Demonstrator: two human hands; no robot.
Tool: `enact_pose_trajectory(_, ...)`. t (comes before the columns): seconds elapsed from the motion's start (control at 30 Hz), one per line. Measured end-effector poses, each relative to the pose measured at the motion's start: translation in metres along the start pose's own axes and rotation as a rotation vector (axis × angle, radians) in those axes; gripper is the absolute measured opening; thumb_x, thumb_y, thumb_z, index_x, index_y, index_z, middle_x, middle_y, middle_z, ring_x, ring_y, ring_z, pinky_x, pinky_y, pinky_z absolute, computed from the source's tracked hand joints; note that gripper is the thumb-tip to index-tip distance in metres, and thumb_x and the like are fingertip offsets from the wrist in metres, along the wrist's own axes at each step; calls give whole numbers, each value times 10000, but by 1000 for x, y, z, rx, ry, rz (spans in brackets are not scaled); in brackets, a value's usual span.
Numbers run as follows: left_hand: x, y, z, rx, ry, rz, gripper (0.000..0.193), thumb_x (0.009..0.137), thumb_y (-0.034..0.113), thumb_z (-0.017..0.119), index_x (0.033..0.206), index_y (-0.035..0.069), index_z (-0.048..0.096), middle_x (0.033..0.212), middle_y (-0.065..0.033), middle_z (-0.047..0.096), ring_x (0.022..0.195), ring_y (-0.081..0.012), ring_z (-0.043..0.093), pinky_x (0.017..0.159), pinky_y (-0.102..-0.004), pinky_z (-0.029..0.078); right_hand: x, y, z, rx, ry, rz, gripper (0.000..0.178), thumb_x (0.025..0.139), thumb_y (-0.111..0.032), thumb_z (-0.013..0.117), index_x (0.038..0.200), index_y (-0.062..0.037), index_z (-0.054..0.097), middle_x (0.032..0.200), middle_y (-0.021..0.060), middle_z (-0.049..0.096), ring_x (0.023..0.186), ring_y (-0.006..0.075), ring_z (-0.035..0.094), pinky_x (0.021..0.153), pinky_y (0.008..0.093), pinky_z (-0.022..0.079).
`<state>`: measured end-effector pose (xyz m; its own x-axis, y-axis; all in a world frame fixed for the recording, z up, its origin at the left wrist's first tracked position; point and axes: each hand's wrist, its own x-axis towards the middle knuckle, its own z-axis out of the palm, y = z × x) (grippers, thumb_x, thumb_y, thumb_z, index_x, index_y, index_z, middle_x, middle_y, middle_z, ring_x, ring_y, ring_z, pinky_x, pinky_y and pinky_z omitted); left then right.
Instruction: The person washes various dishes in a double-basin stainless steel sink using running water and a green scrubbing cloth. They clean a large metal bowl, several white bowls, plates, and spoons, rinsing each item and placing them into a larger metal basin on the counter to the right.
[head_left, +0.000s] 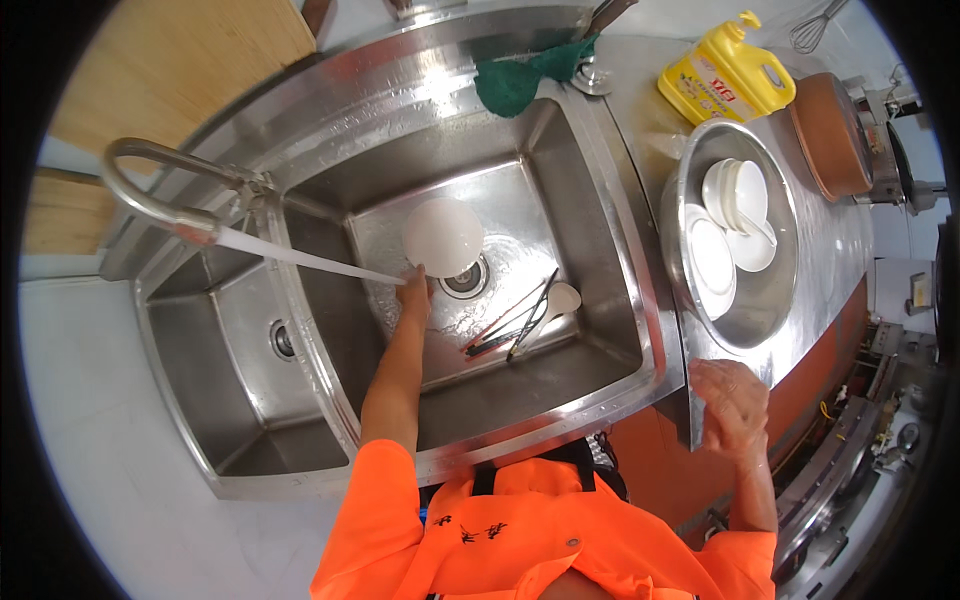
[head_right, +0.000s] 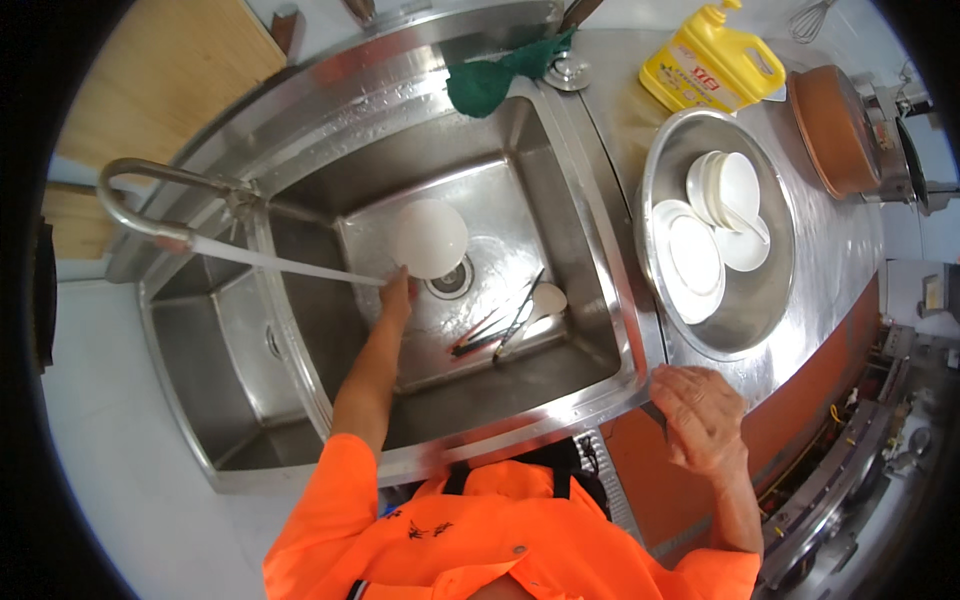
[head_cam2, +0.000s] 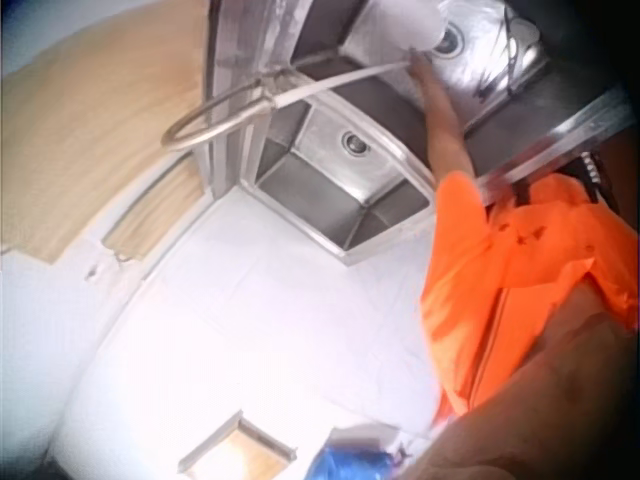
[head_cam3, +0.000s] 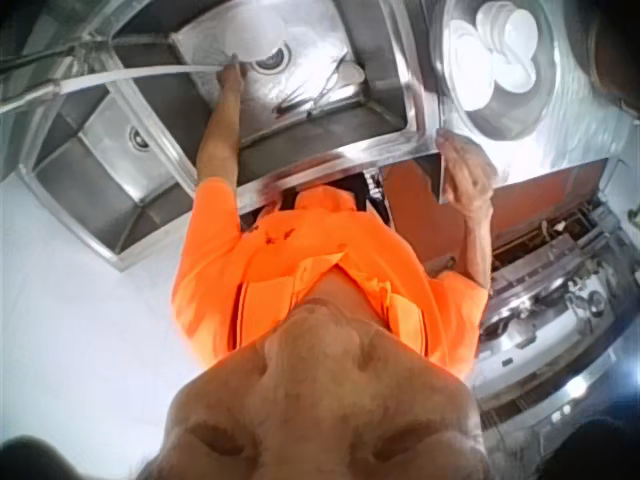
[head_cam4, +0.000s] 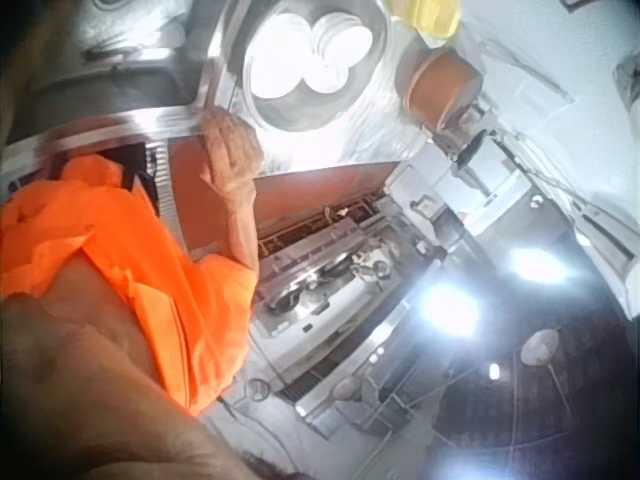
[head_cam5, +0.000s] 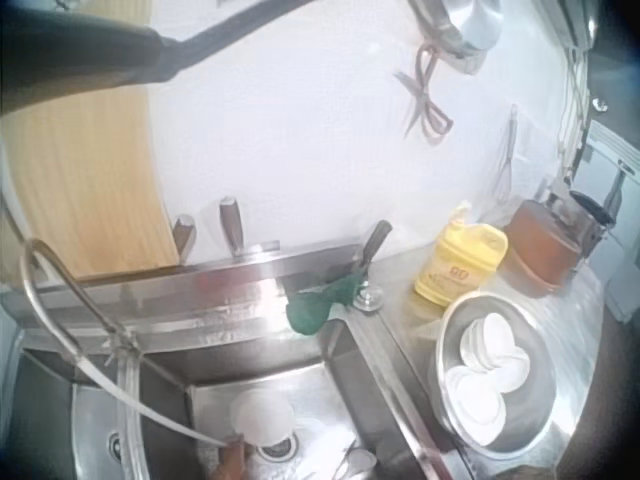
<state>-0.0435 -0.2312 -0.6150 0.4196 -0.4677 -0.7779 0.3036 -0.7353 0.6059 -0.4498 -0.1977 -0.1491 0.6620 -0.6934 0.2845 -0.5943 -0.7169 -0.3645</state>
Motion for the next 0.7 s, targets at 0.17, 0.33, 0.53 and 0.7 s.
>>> enact_pose_trajectory(0.17,63,-13,33,-127,276,96,650,730,264,711,1207,-63,415,1089,-210,527,724,-304,613,450,-341,506,-11,7,23,-88,-44,213,393,544,84,476,921,16,564,895,168,634,731,309,631,642,364,510)
enact_pose_trajectory(0.33,28,13,21,-220,-155,134,380,776,191,671,1054,-34,542,796,-120,629,594,-208,612,433,-303,491,-22,-4,40,36,-36,226,358,552,70,510,902,38,578,879,163,633,706,278,628,603,347,511)
enact_pose_trajectory(0.53,7,-5,-2,-376,189,147,344,790,204,664,1041,10,530,946,-100,583,788,-209,590,596,-337,498,-9,-16,80,270,-63,234,323,607,79,501,910,22,595,862,156,628,685,290,620,581,336,508)
enact_pose_trajectory(0.7,-83,13,-34,-475,-2,7,305,800,74,635,1081,0,541,959,-101,601,756,-215,615,571,-342,538,27,-8,167,517,12,503,192,789,-32,529,964,18,590,793,177,620,701,346,607,643,366,490)
